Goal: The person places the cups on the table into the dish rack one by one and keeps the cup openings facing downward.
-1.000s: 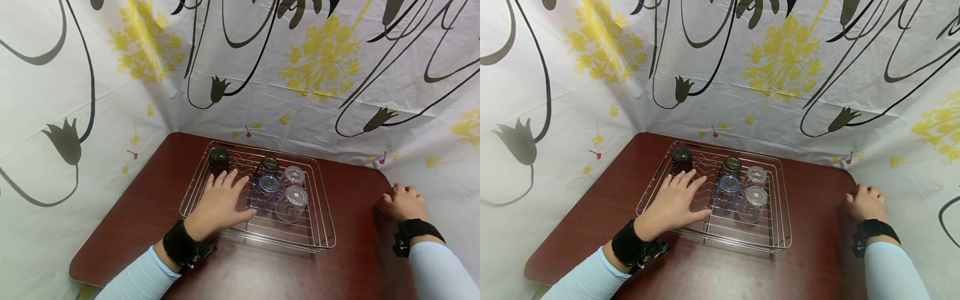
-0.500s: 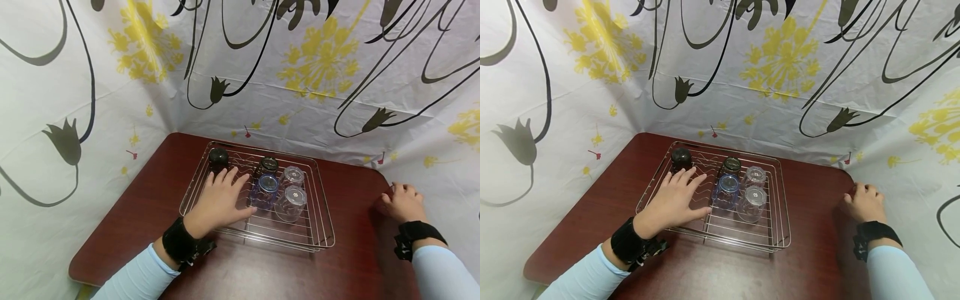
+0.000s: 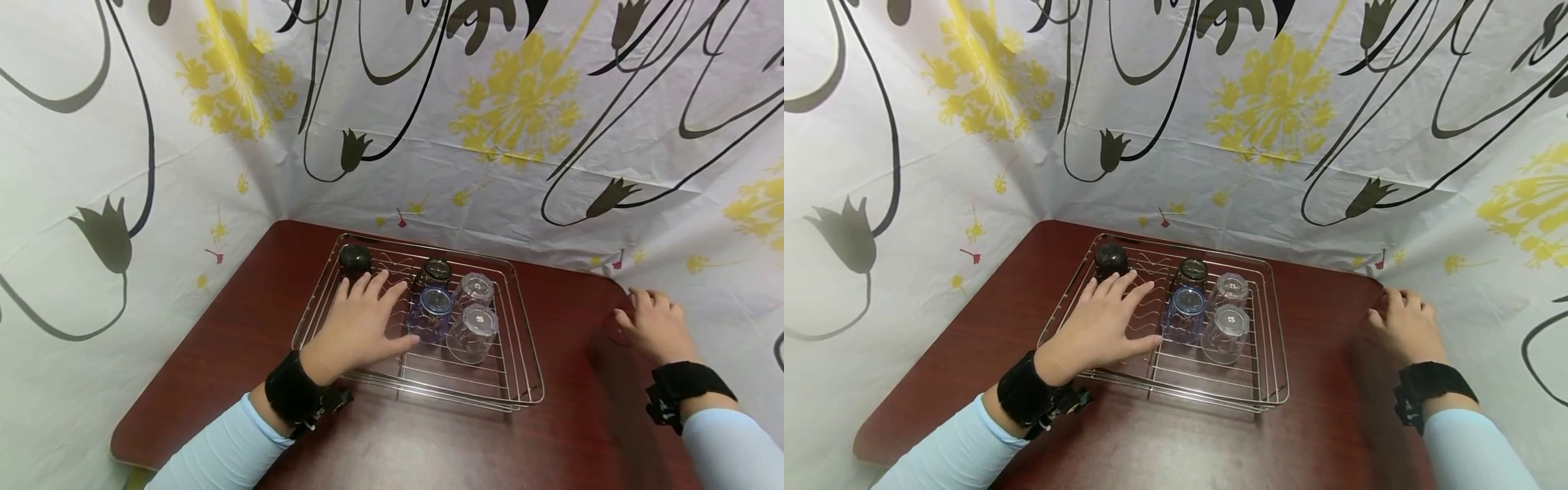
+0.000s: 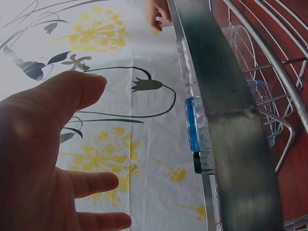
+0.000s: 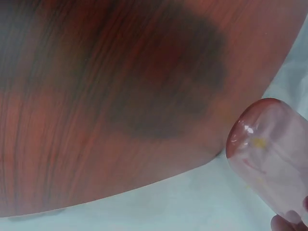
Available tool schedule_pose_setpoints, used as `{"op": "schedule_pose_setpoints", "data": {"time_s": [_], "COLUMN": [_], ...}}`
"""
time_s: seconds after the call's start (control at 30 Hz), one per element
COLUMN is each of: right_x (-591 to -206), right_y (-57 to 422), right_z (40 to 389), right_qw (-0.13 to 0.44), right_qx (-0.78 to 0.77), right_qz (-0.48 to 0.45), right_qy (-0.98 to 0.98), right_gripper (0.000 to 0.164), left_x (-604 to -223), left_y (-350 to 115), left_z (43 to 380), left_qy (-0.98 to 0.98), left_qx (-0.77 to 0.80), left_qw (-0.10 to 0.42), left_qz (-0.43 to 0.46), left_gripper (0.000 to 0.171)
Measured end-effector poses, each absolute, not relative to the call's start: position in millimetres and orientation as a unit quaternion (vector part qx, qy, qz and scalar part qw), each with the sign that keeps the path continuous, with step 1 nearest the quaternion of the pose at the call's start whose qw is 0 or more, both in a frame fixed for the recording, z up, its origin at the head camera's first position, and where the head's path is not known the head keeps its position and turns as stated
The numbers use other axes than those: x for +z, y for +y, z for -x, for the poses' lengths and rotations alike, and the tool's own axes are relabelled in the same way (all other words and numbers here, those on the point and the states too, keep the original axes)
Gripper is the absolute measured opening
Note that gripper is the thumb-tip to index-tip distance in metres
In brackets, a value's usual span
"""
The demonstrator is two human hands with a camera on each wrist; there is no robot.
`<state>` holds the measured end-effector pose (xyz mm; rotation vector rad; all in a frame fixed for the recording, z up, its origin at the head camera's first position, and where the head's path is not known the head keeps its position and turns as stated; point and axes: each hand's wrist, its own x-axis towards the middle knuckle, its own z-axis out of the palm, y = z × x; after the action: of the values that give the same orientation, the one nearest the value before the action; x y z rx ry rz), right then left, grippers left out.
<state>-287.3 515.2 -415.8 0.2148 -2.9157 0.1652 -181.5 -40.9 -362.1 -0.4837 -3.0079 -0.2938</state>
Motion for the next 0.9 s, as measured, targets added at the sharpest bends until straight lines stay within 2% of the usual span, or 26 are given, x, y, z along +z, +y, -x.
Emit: {"op": "schedule_pose_setpoints", "data": {"time_s": [0.33, 0.57, 0.9], "right_x": [-389, -381, -368], "right_y": [507, 494, 463], "right_z": [274, 271, 262], "right_qw": [0.159, 0.149, 0.162], "right_qx": [0.052, 0.044, 0.050], "right_qz": [-0.103, -0.119, -0.145], "right_qy": [-0.980, -0.981, -0.975], "right_gripper": [0.061, 0.059, 0.057], "left_x": [-358, -358, -359], "left_y": [-40, -41, -38], "left_z": [184, 183, 187], "left_qy": [-0.982, -0.983, -0.983], "left_qx": [-0.105, -0.105, -0.099], "left_qw": [0.040, 0.040, 0.043], "left_qz": [0.152, 0.148, 0.147], "left_gripper": [0.094, 0.094, 0.095]}}
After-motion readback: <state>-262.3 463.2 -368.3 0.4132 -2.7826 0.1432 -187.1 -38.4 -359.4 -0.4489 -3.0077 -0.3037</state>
